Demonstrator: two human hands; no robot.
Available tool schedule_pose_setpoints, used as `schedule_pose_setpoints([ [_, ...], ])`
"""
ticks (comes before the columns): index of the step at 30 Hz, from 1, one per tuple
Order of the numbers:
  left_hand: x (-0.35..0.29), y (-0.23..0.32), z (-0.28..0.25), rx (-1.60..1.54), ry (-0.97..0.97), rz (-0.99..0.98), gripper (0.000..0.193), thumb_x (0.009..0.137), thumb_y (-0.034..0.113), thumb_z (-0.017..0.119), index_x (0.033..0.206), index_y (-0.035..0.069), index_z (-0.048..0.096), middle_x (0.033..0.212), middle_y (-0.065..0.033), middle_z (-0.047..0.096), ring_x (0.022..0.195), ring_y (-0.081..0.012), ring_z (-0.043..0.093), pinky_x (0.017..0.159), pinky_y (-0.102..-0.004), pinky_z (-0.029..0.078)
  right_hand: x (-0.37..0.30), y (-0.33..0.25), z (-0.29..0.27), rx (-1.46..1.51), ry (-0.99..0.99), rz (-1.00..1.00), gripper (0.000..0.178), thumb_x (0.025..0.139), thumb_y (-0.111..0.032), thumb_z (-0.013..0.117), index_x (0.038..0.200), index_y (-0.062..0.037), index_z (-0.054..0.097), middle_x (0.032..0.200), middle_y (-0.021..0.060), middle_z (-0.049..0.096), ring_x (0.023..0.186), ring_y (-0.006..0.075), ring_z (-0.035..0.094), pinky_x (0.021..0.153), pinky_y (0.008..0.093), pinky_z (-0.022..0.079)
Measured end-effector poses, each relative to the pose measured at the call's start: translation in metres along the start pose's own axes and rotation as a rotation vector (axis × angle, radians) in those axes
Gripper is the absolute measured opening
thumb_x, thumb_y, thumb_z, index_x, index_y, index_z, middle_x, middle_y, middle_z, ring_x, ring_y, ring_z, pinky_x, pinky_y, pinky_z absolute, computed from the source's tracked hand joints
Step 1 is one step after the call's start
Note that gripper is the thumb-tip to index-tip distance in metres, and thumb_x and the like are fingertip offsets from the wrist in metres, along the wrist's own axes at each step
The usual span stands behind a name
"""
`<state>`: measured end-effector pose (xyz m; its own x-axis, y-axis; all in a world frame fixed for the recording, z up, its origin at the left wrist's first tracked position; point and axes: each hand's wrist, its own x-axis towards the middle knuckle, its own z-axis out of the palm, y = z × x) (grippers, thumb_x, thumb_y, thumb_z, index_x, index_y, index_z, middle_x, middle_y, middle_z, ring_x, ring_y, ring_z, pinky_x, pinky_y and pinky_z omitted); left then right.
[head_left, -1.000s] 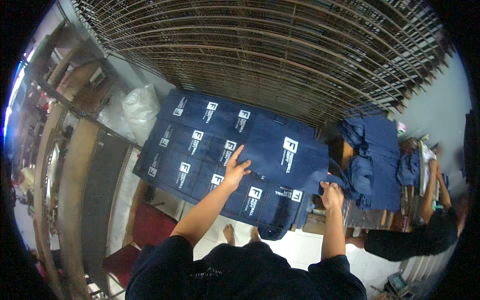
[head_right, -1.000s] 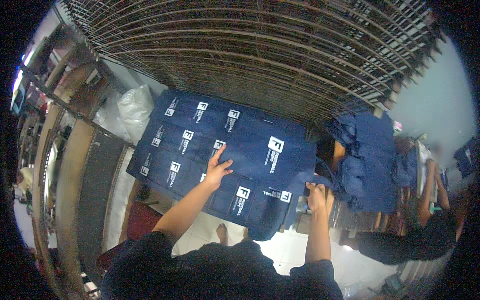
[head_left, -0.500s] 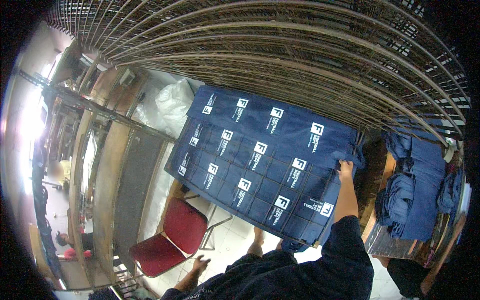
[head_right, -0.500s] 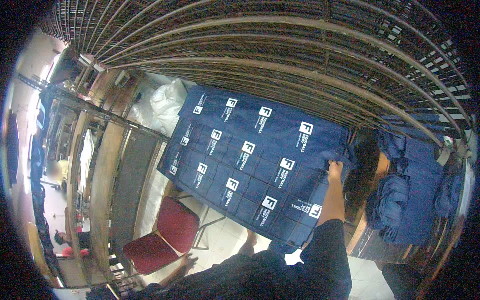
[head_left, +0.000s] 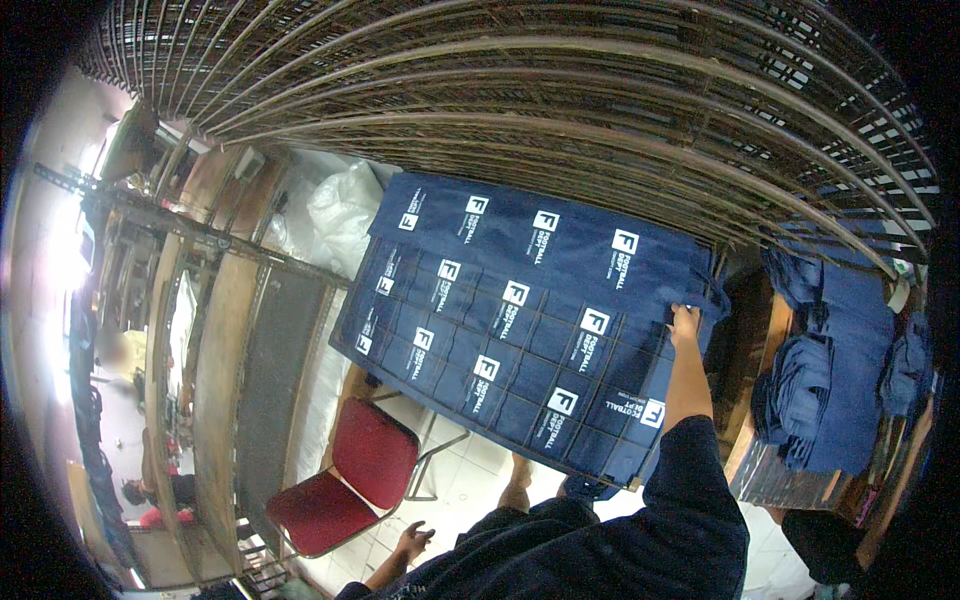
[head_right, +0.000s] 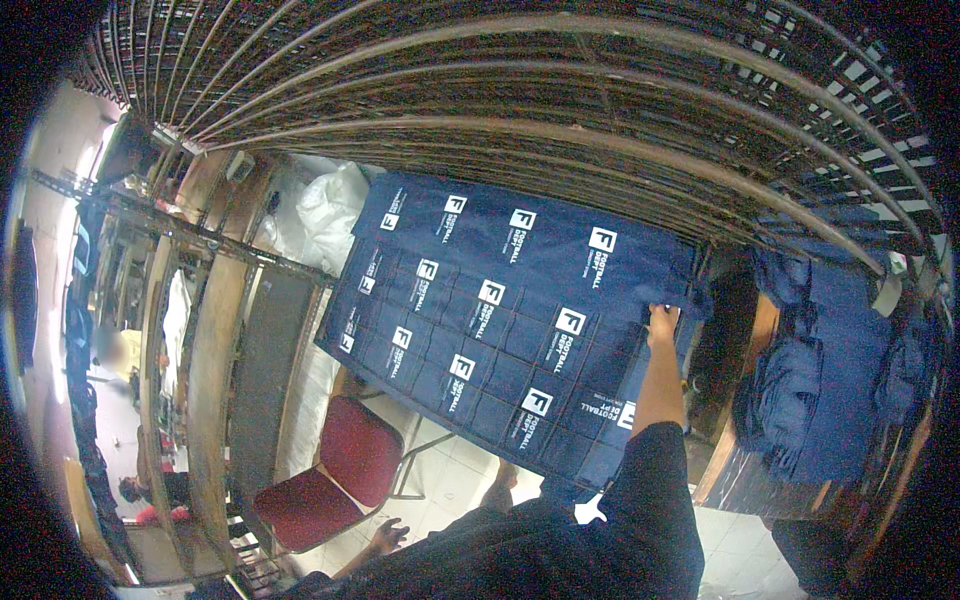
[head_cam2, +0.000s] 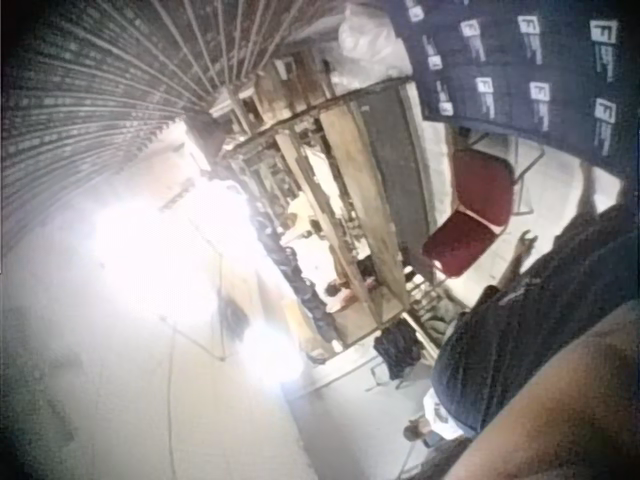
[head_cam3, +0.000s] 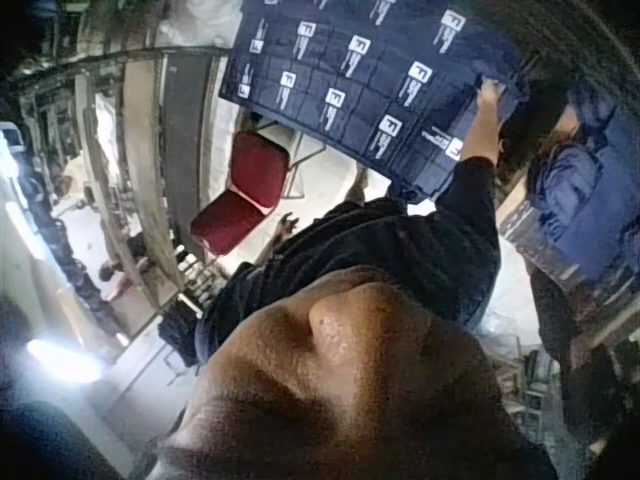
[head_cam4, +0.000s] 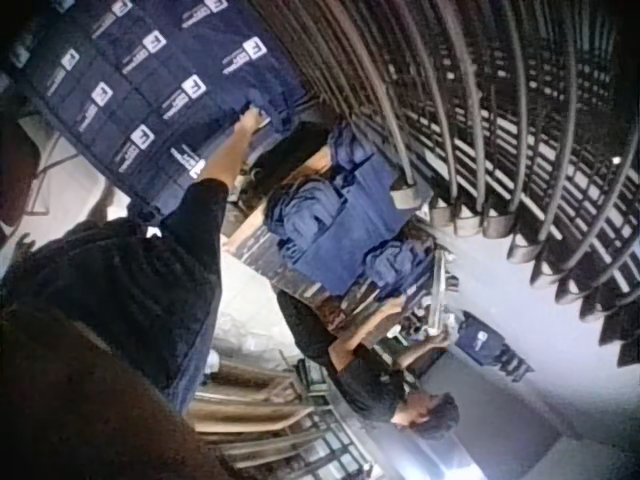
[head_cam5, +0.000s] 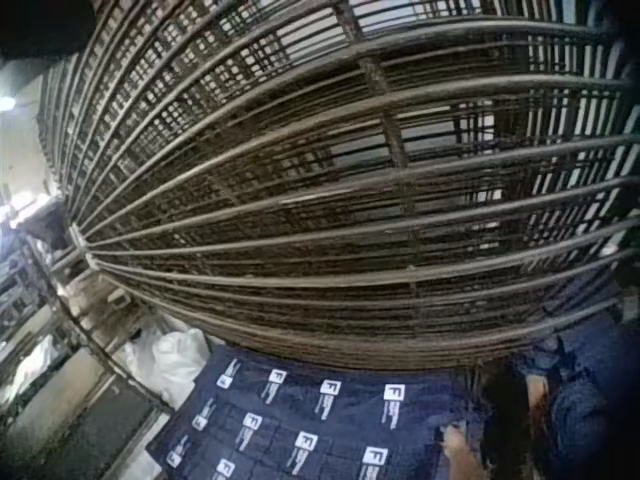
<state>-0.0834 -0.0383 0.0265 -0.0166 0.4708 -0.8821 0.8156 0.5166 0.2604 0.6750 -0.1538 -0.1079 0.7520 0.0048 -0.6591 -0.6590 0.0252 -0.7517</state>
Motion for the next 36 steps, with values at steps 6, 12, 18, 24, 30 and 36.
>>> schedule_pose_setpoints([
  [6,0.003,-0.005,-0.007,-0.096,-0.057,0.015,0.073,0.071,0.035,0.072,0.127,0.003,0.038,0.096,-0.0132,0.057,0.078,-0.0185,0.057,0.061,-0.0325,0.046,0.014,0.012,-0.006,-0.018,-0.074,-0.073,0.054,0.075,-0.01,0.058,0.123,-0.011,0.032,0.122,0.0118,0.044,0.114,0.0321,0.042,0.092,0.0567,0.03],
  [12,0.002,-0.011,-0.001,-0.171,-0.079,0.061,0.074,0.071,0.031,0.074,0.127,0.003,0.035,0.089,-0.0085,0.06,0.071,-0.0146,0.055,0.056,-0.0303,0.044,0.014,0.014,0.005,0.18,0.269,-0.157,0.071,0.071,-0.001,0.061,0.129,-0.0108,0.023,0.129,0.013,0.037,0.117,0.0258,0.039,0.096,0.0451,0.031],
  [18,0.002,0.001,0.009,-0.059,-0.015,0.017,0.075,0.071,0.032,0.073,0.128,0.004,0.033,0.094,-0.0128,0.059,0.076,-0.017,0.057,0.059,-0.0304,0.046,0.004,0.01,0.005,0.01,0.343,-0.308,0.092,0.07,0.004,0.059,0.138,-0.0131,0.0,0.133,0.0125,0.032,0.116,0.023,0.039,0.099,0.0349,0.03],
  [24,0.004,0.004,0.006,-0.01,-0.049,0.072,0.078,0.071,0.031,0.074,0.129,0.003,0.031,0.094,-0.0133,0.059,0.076,-0.0184,0.058,0.058,-0.0317,0.046,-0.025,-0.013,0.004,0.097,0.402,-0.114,0.091,0.072,-0.002,0.06,0.139,-0.0114,0.0,0.13,0.0158,0.038,0.119,0.0252,0.039,0.099,0.0333,0.03],
  [30,0.035,-0.002,0.001,-0.019,-0.097,0.129,0.08,0.071,0.029,0.074,0.13,0.002,0.028,0.097,-0.0159,0.059,0.079,-0.0193,0.059,0.056,-0.0306,0.047,-0.1,-0.011,-0.031,0.048,0.406,-0.365,0.076,0.07,-0.013,0.07,0.132,-0.0063,0.026,0.096,0.008,0.048,0.083,0.018,0.048,0.077,0.031,0.041],
  [36,0.104,-0.015,0.001,0.626,-0.13,0.394,0.066,0.078,0.022,0.066,0.129,0.001,0.028,0.092,-0.0155,0.062,0.072,-0.0163,0.059,0.058,-0.0272,0.047,-0.225,-0.074,-0.14,-0.118,0.591,-1.112,0.031,0.077,-0.014,0.065,0.103,0.0001,0.057,0.09,0.0116,0.058,0.079,0.0195,0.053,0.074,0.0307,0.042],
])
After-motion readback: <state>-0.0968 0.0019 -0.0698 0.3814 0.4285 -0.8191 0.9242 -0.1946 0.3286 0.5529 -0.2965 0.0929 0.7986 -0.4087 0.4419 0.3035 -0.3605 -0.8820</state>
